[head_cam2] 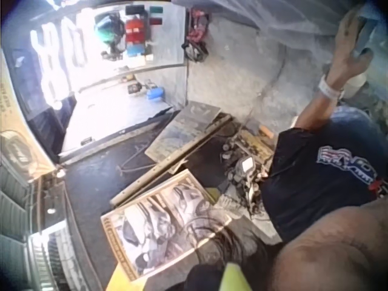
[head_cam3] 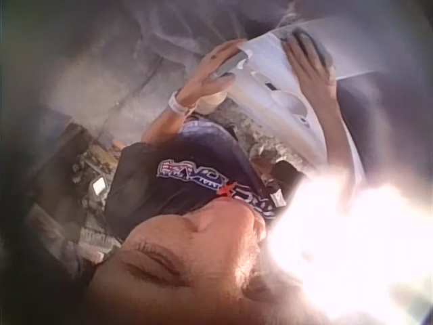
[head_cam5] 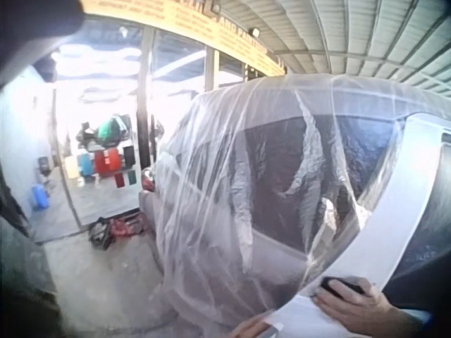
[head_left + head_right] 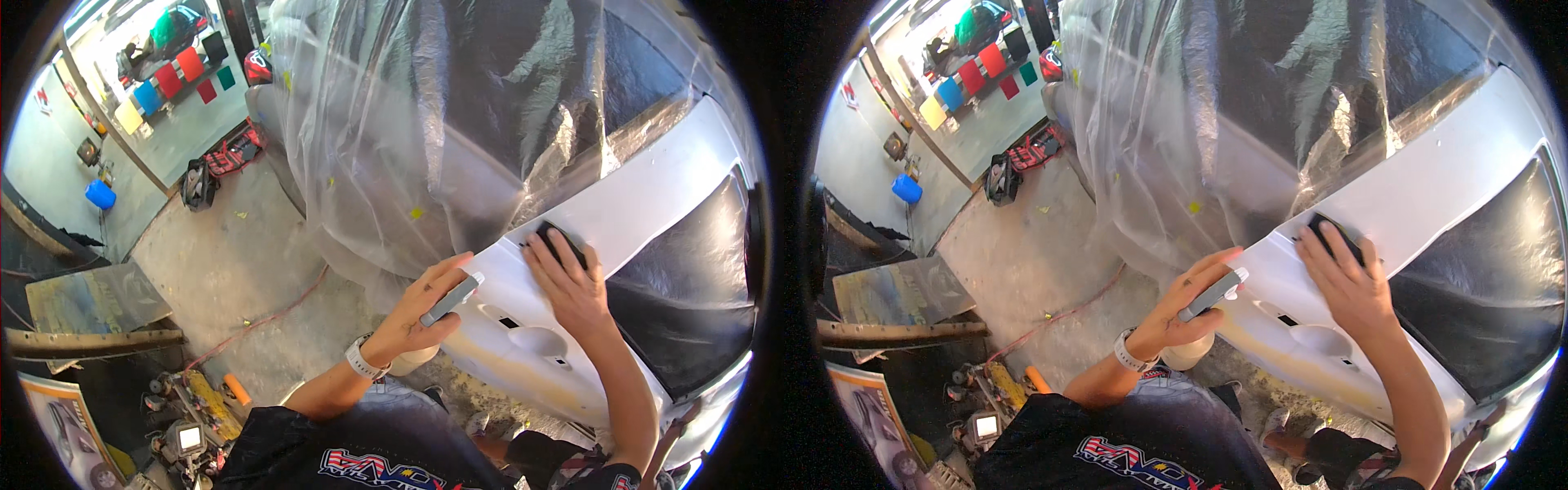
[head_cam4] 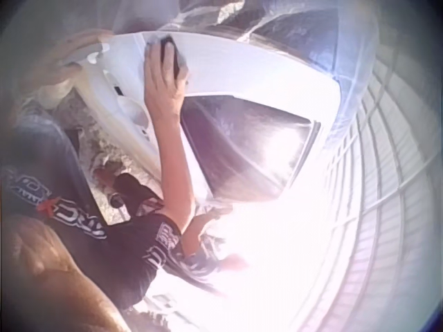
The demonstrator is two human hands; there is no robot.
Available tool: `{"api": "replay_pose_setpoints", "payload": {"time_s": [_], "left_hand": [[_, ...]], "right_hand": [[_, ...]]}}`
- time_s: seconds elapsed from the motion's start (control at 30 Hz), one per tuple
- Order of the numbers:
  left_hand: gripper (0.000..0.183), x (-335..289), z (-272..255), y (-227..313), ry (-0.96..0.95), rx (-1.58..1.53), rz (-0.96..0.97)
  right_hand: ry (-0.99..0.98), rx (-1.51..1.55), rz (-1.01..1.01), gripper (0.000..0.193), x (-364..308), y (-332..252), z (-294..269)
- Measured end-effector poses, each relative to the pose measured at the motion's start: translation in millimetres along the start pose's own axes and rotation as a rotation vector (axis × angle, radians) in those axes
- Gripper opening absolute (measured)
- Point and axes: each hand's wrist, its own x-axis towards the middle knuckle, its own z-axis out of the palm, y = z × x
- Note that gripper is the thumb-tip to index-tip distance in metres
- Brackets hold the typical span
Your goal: Sanding and preparing a car door panel using a sanding block and water spray.
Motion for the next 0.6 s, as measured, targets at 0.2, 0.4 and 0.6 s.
{"api": "replay_pose_setpoints", "payload": {"time_s": [0.2, 0.4, 0.6], "left_hand": [[0.063, 1.2, 3.8, -6.3, -0.011, 0.086, 0.084], [0.066, 0.3, 6.5, -4.0, 0.003, 0.179, 0.113], [0.071, 7.6, 3.3, -5.0, -0.036, 0.039, -0.049]], "right_hand": [[-0.001, 0.045, -0.003, 0.046, -45.4, 18.5, -9.3], [0.007, -0.052, -0.009, 0.045, -16.6, 1.9, -9.1], [0.016, 0.045, 0.047, 0.046, -31.6, 19.5, -19.3]]}}
